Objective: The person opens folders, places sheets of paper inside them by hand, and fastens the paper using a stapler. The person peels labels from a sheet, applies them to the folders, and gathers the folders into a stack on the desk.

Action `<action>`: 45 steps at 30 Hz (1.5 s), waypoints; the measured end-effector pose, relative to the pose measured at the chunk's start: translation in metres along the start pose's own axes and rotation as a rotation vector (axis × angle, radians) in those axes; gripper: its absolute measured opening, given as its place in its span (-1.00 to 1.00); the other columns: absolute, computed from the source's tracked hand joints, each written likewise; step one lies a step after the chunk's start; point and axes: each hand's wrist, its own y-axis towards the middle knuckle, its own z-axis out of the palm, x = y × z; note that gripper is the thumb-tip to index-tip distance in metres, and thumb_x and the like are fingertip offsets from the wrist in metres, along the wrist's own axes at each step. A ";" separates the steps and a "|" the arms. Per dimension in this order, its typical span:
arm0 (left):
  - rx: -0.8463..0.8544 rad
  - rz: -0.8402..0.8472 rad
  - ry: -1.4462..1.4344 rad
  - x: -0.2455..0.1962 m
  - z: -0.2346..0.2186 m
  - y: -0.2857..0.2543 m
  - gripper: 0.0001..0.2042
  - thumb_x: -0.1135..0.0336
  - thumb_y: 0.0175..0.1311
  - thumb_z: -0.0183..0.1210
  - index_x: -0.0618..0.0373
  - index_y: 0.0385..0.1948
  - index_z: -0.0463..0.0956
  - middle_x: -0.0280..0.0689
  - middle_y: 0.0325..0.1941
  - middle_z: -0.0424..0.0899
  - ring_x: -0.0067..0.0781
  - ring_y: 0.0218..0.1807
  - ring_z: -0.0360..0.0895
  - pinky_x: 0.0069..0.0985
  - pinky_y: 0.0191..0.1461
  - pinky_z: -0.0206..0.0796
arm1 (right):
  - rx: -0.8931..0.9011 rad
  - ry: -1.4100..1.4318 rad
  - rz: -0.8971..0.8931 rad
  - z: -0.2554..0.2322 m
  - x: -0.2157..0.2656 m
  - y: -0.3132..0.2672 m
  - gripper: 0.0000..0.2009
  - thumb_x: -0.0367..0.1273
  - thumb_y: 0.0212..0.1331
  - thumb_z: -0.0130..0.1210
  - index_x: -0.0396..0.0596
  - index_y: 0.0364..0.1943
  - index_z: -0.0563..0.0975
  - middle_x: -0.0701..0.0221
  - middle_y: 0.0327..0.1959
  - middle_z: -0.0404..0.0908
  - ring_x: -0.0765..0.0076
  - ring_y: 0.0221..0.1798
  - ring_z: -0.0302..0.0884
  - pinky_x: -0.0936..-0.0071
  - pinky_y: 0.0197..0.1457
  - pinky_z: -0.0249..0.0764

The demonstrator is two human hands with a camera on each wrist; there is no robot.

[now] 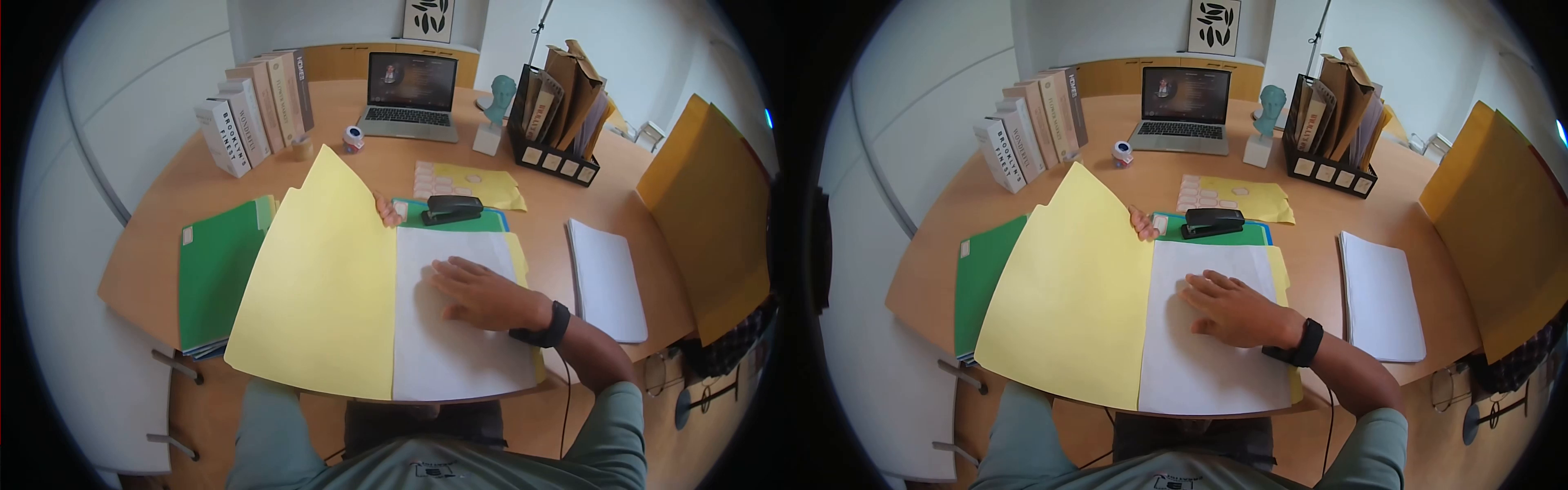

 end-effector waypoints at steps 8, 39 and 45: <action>-0.003 -0.013 0.008 0.001 -0.002 0.003 -0.71 0.25 0.46 -0.07 0.30 -0.10 0.51 -0.29 -0.27 0.58 -0.56 -0.22 0.46 -0.55 -0.15 0.33 | -0.211 0.053 0.168 -0.033 -0.063 0.038 -0.53 -0.41 0.35 0.05 -0.24 0.32 0.33 0.04 0.37 0.37 -0.11 0.46 0.22 0.15 0.47 0.24; -0.008 -0.027 -0.010 0.001 -0.004 0.002 -0.73 0.25 0.47 -0.08 0.28 -0.16 0.51 -0.31 -0.32 0.56 -0.58 -0.27 0.43 -0.55 -0.20 0.30 | -0.118 0.043 0.146 -0.026 -0.115 0.083 -0.61 -0.55 0.15 0.06 -0.21 0.11 0.55 0.03 0.12 0.57 -0.13 0.22 0.45 0.12 0.33 0.34; 0.001 -0.027 -0.034 0.003 -0.005 0.001 -0.73 0.25 0.47 -0.08 0.28 -0.17 0.52 -0.31 -0.32 0.56 -0.58 -0.28 0.42 -0.55 -0.21 0.30 | -0.115 0.223 0.084 -0.032 -0.104 0.088 -0.66 -0.47 0.23 0.05 -0.22 0.09 0.56 0.02 0.06 0.62 -0.11 0.15 0.52 0.17 0.30 0.37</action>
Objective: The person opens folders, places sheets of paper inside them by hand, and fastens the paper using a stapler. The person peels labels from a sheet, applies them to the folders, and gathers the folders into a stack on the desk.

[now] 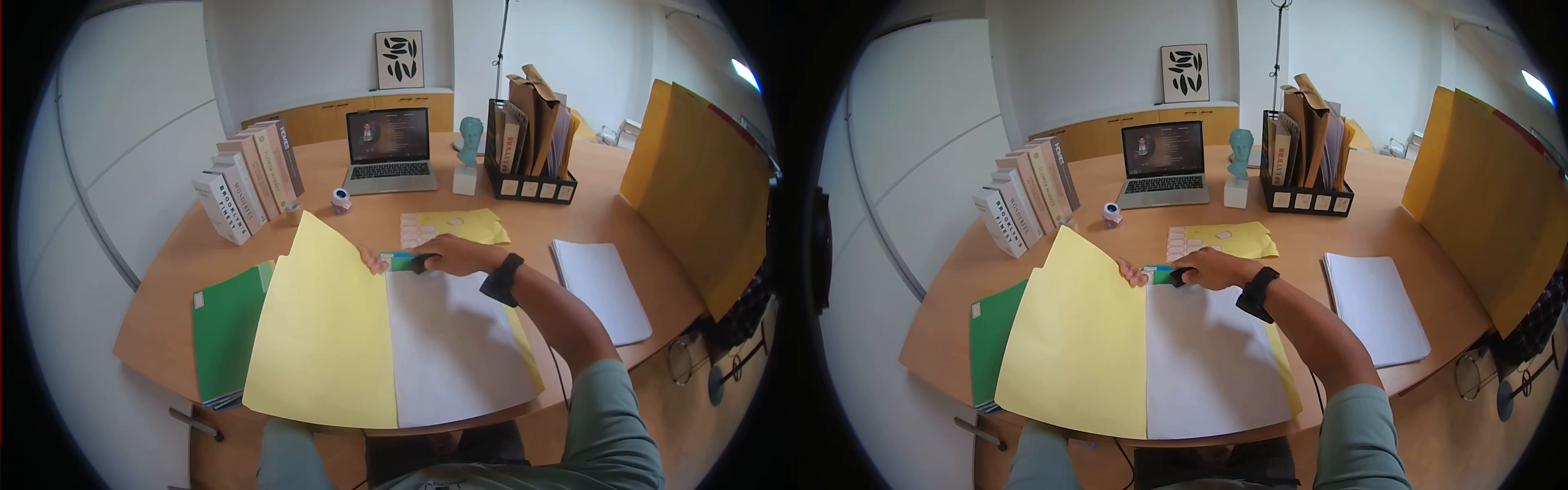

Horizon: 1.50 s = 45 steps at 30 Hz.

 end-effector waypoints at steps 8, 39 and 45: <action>0.032 0.018 -0.067 0.013 -0.006 -0.004 -0.73 0.25 0.47 -0.08 0.27 -0.18 0.52 -0.32 -0.34 0.55 -0.58 -0.29 0.42 -0.56 -0.22 0.29 | 0.020 -0.001 0.102 0.006 0.008 -0.004 -0.70 -0.37 0.29 0.07 -0.08 0.07 0.61 0.08 -0.02 0.66 -0.09 0.03 0.59 0.15 0.14 0.45; 0.171 0.030 -0.226 0.033 -0.011 -0.001 -0.73 0.25 0.48 -0.09 0.26 -0.23 0.52 -0.34 -0.38 0.53 -0.60 -0.34 0.39 -0.56 -0.27 0.27 | -0.312 -0.228 0.375 -0.011 -0.016 -0.031 -0.65 -0.36 0.15 0.18 -0.09 0.05 0.58 0.08 -0.08 0.65 -0.15 0.05 0.58 0.06 0.10 0.50; 0.174 0.037 -0.249 0.037 -0.010 -0.003 -0.73 0.25 0.48 -0.09 0.25 -0.24 0.52 -0.34 -0.39 0.53 -0.60 -0.35 0.38 -0.56 -0.28 0.26 | -0.388 -0.210 0.648 -0.035 -0.026 -0.072 -0.67 -0.23 0.18 0.18 -0.18 -0.09 0.59 0.00 -0.17 0.68 -0.18 -0.07 0.63 0.01 0.02 0.50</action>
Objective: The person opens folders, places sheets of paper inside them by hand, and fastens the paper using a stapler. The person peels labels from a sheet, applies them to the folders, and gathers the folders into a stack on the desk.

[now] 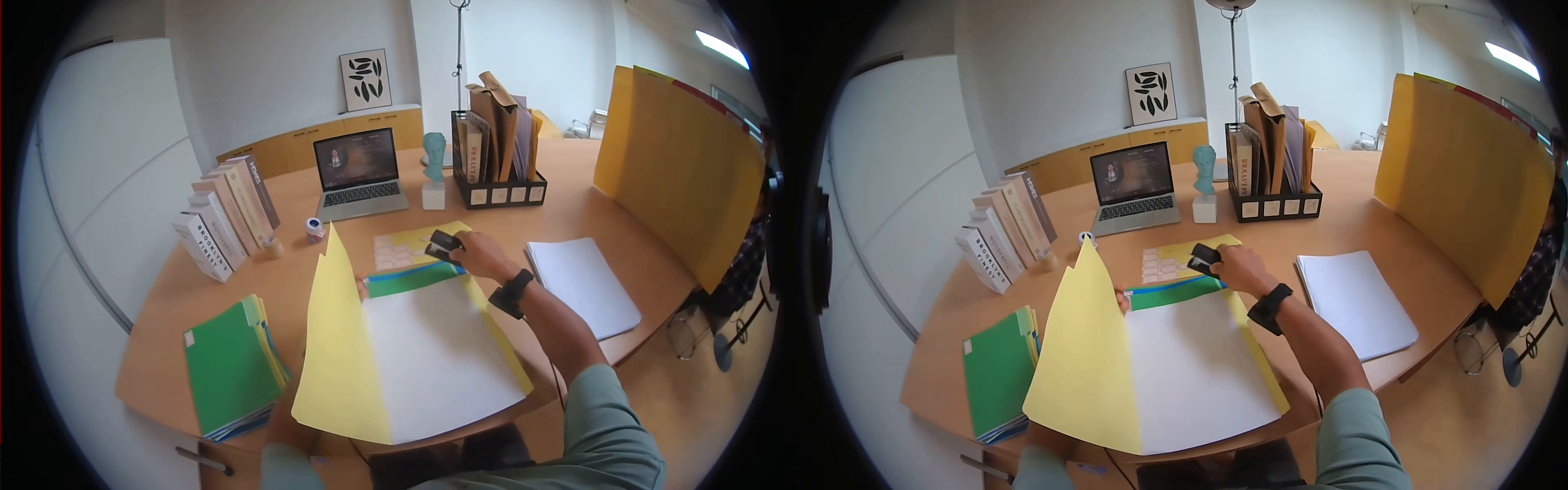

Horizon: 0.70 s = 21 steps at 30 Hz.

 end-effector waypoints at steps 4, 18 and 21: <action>-0.004 0.012 0.013 0.007 -0.004 0.001 -0.73 0.25 0.48 -0.09 0.25 -0.25 0.52 -0.34 -0.39 0.52 -0.60 -0.35 0.38 -0.56 -0.28 0.26 | -0.046 -0.008 0.097 -0.011 -0.025 -0.013 -0.65 -0.17 0.18 0.20 -0.22 -0.18 0.61 -0.03 -0.24 0.68 -0.19 -0.11 0.64 -0.01 -0.03 0.51; -0.290 0.062 0.854 -0.023 0.029 -0.002 -0.70 0.18 0.42 0.07 0.24 -0.09 0.59 -0.36 -0.40 0.55 -0.52 -0.31 0.52 -0.56 -0.21 0.38 | -0.217 -0.209 0.198 -0.008 -0.062 -0.029 -0.64 -0.15 0.11 0.28 -0.26 -0.34 0.69 -0.03 -0.29 0.71 -0.13 -0.17 0.69 0.08 -0.09 0.57; -0.345 0.157 1.318 -0.030 0.007 -0.013 -0.58 0.11 0.29 0.16 0.26 0.02 0.55 -0.05 -0.20 0.64 -0.09 -0.09 0.60 -0.27 0.05 0.44 | -0.233 -0.192 0.148 -0.021 -0.056 -0.019 -0.63 -0.14 0.12 0.26 -0.25 -0.30 0.69 -0.05 -0.27 0.70 -0.14 -0.16 0.68 0.09 -0.05 0.57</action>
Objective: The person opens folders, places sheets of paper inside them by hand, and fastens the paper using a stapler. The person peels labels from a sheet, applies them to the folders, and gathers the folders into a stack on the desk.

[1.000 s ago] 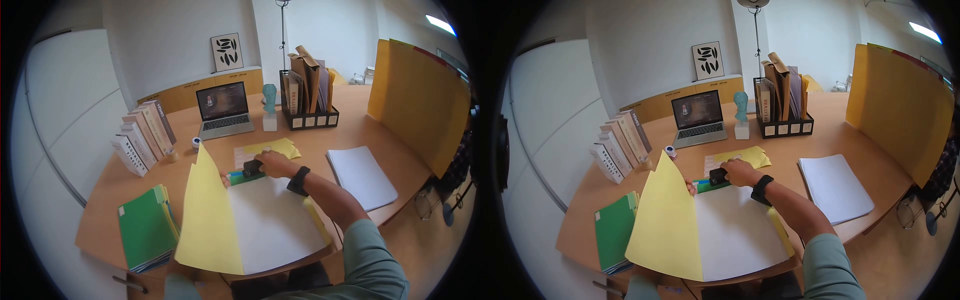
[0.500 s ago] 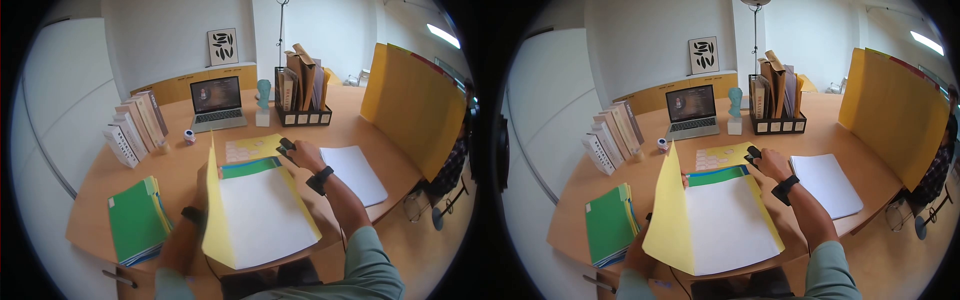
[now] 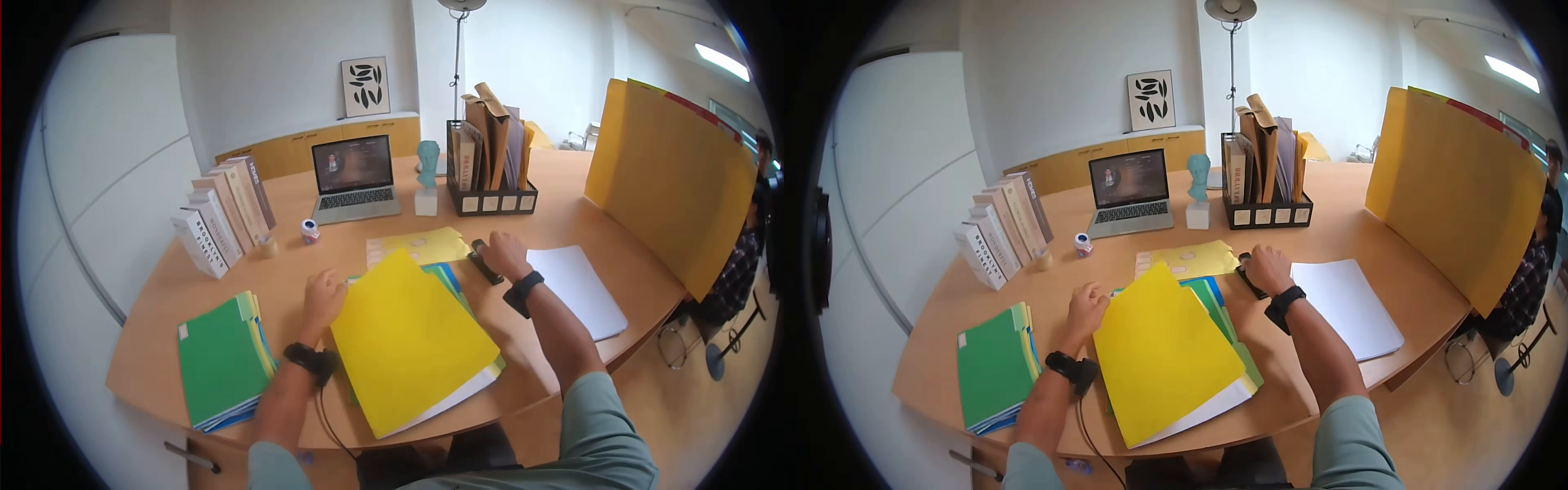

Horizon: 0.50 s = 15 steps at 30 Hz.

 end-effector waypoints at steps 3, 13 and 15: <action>0.145 -0.250 0.190 -0.033 -0.036 -0.016 -0.44 -0.01 0.22 0.20 0.24 0.12 0.48 0.10 0.07 0.63 0.14 0.14 0.56 -0.11 0.24 0.38 | 0.034 0.087 -0.242 0.026 -0.001 0.036 -0.64 -0.15 0.15 0.22 -0.22 -0.25 0.70 -0.05 -0.25 0.70 -0.15 -0.15 0.67 0.10 -0.02 0.56; 0.238 -0.241 -0.331 0.007 -0.023 -0.029 -0.52 0.24 0.27 0.28 0.35 0.13 0.40 0.03 -0.09 0.69 -0.22 -0.04 0.67 -0.43 0.04 0.47 | 0.500 0.238 -0.528 0.088 0.114 0.083 -0.62 -0.25 0.12 0.12 -0.34 -0.65 0.60 0.08 -0.69 0.60 0.03 -0.69 0.59 0.23 -0.40 0.60; 0.195 -0.334 -0.591 -0.005 -0.019 -0.029 -0.59 0.32 0.31 0.27 0.35 0.08 0.40 -0.04 -0.15 0.68 -0.36 -0.10 0.65 -0.51 -0.05 0.47 | 0.492 0.077 -0.575 0.128 0.119 0.101 -0.64 -0.23 0.11 0.13 -0.33 -0.56 0.63 0.03 -0.57 0.65 -0.01 -0.55 0.66 0.20 -0.28 0.62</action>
